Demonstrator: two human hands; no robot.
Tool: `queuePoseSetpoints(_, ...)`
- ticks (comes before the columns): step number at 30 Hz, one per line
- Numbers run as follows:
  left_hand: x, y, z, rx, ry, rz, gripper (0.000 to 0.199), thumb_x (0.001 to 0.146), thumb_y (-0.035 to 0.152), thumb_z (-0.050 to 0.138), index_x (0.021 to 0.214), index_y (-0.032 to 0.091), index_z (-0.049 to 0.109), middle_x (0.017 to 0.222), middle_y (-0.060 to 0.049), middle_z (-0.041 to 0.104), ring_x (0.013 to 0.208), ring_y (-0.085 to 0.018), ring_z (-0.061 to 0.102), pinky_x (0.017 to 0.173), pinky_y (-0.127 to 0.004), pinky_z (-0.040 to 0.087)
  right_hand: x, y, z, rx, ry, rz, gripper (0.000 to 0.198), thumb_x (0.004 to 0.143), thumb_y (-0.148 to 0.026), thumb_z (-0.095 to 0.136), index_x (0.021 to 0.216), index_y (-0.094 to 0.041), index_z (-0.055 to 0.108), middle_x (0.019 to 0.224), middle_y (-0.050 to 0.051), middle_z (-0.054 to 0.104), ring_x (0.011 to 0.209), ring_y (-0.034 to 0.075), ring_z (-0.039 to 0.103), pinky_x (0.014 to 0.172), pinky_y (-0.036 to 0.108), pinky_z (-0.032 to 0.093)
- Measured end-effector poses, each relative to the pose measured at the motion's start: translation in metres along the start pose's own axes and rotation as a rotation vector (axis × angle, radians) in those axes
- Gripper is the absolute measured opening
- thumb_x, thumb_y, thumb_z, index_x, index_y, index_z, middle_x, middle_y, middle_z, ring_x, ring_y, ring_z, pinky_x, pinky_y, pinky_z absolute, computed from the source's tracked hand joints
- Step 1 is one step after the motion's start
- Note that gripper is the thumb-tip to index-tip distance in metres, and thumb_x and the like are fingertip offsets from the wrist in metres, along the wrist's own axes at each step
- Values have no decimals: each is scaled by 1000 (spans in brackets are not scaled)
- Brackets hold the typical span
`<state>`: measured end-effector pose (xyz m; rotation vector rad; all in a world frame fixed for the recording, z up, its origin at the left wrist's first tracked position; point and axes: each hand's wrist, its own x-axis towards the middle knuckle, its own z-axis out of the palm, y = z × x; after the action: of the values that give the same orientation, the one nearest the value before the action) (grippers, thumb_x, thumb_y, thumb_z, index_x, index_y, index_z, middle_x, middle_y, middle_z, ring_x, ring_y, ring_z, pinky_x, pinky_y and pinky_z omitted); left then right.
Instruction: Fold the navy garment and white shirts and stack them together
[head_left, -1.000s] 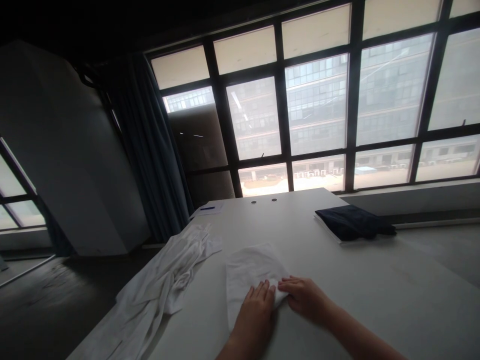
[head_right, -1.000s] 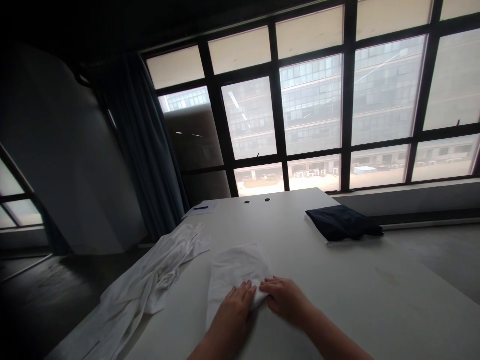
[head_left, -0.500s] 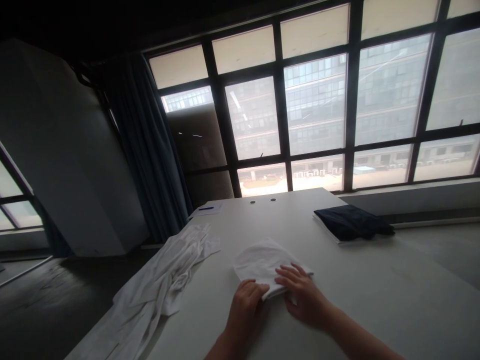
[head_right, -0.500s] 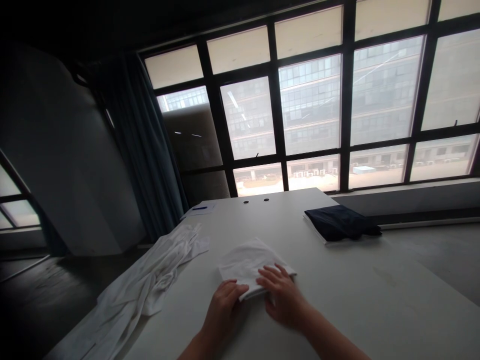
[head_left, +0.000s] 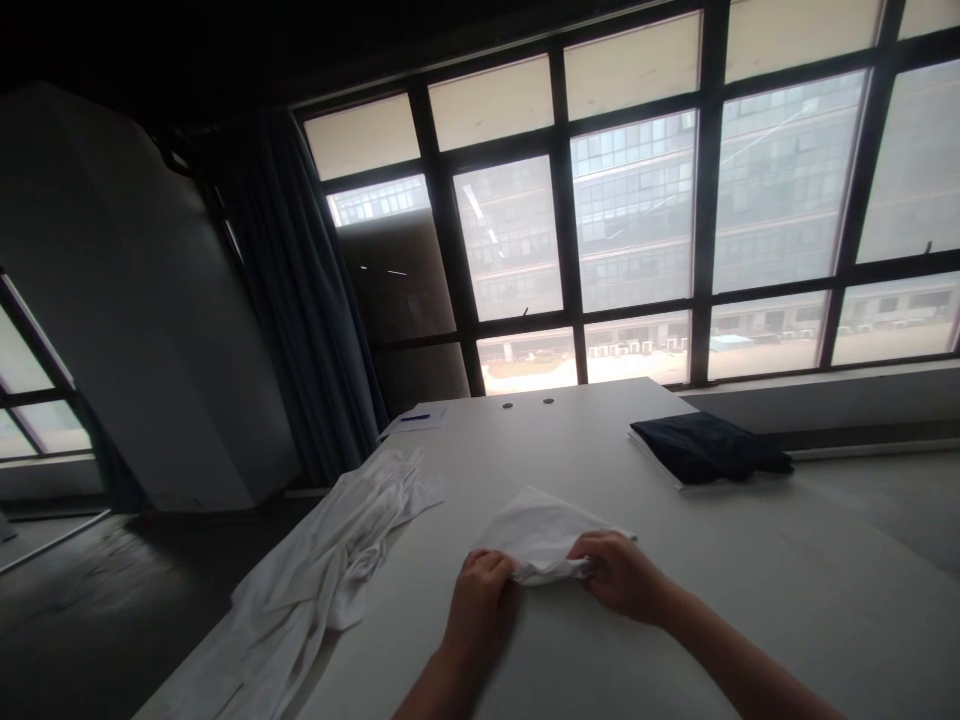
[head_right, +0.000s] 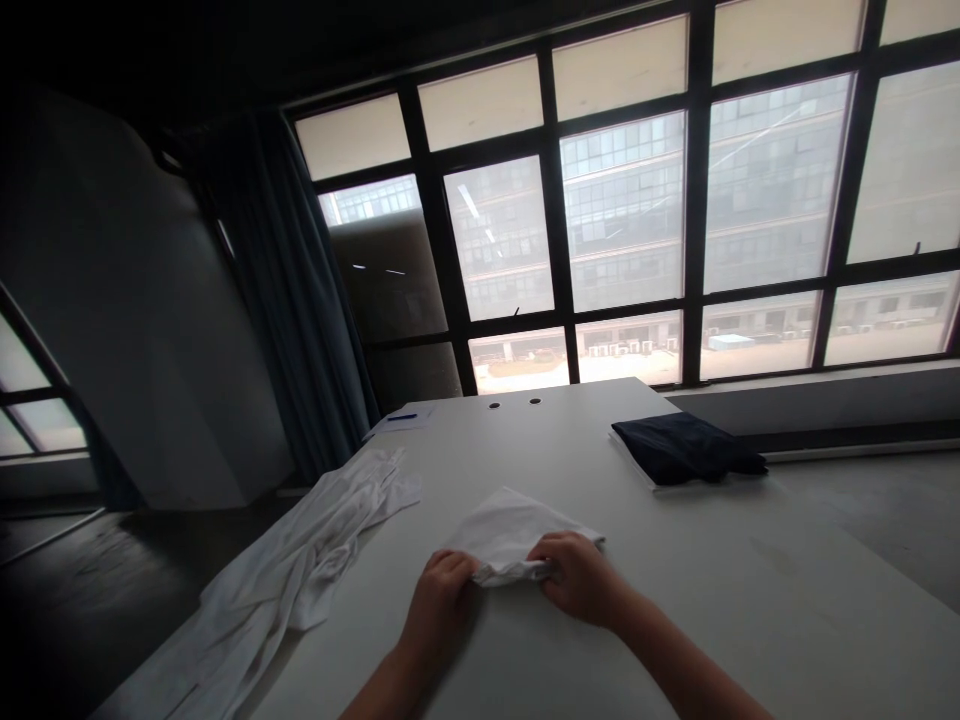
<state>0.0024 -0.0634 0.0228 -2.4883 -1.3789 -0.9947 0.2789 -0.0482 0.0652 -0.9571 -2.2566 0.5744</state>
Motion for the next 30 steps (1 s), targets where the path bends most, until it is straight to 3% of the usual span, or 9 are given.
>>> queuePoseSetpoints(4, 1, 30, -8, 87, 42, 118, 20, 93, 14, 56, 102, 26, 69, 88, -3, 72, 80, -22, 65, 76, -36, 47, -7, -41, -41, 80, -373, 84, 64, 69, -50, 81, 127, -26, 68, 122, 7, 71, 109, 27, 66, 98, 35, 47)
queuePoseSetpoints(6, 0, 48, -9, 119, 51, 209, 16, 97, 17, 54, 103, 25, 67, 83, -2, 70, 76, -21, 64, 75, -36, 46, -16, -62, -46, 70, -446, 135, 75, 69, -61, 78, 134, -25, 64, 126, 8, 69, 111, 29, 65, 98, 36, 48)
queuePoseSetpoints(8, -1, 62, -9, 140, 48, 289, 15, 100, 18, 51, 102, 24, 65, 78, -1, 68, 71, -20, 64, 74, -37, 45, -24, -78, -36, -36, -397, 161, 75, 66, -60, 80, 129, -23, 66, 122, 11, 70, 109, 32, 66, 95, 38, 49)
queuePoseSetpoints(11, -4, 73, -10, 155, 28, 354, 15, 102, 19, 50, 95, 23, 62, 76, 0, 68, 69, -19, 64, 76, -39, 45, -28, -83, -4, -264, -307, 190, 62, 62, -39, 81, 120, -21, 68, 114, 13, 72, 101, 35, 68, 86, 39, 52)
queuePoseSetpoints(14, -5, 72, -10, 178, 33, 348, 22, 103, 20, 47, 82, 23, 56, 72, 0, 67, 66, -19, 64, 74, -38, 45, -20, -68, 26, -394, -265, 167, 42, 67, -18, 67, 109, -22, 71, 107, 11, 75, 94, 30, 70, 79, 34, 51)
queuePoseSetpoints(17, -4, 70, -7, 210, 33, 315, 24, 103, 21, 45, 80, 24, 53, 69, 0, 65, 64, -20, 63, 71, -38, 45, -12, -50, 42, -433, -216, 115, 29, 72, -10, 56, 94, -22, 72, 97, 8, 77, 87, 26, 72, 76, 30, 49)
queuePoseSetpoints(21, -2, 68, -4, 250, -30, 239, 14, 97, 14, 49, 89, 24, 56, 81, -2, 67, 72, -22, 64, 73, -38, 47, -6, -41, 37, -444, -209, 72, 33, 75, -7, 52, 92, -23, 74, 92, 8, 79, 80, 26, 73, 72, 31, 49)
queuePoseSetpoints(25, -1, 53, -7, 249, -67, 114, 24, 88, 5, 51, 101, 23, 59, 84, -3, 69, 76, -24, 66, 72, -36, 48, -8, -38, 8, -490, -217, 116, 39, 71, -6, 53, 95, -26, 77, 91, 8, 79, 85, 29, 74, 74, 34, 49)
queuePoseSetpoints(30, -9, 37, -5, 101, 32, 139, 19, 90, 12, 51, 100, 24, 61, 82, -3, 70, 72, -22, 65, 66, -32, 48, -17, -28, 2, -445, -195, 165, 31, 71, -18, 64, 99, -25, 75, 96, 10, 78, 88, 31, 72, 77, 35, 50)
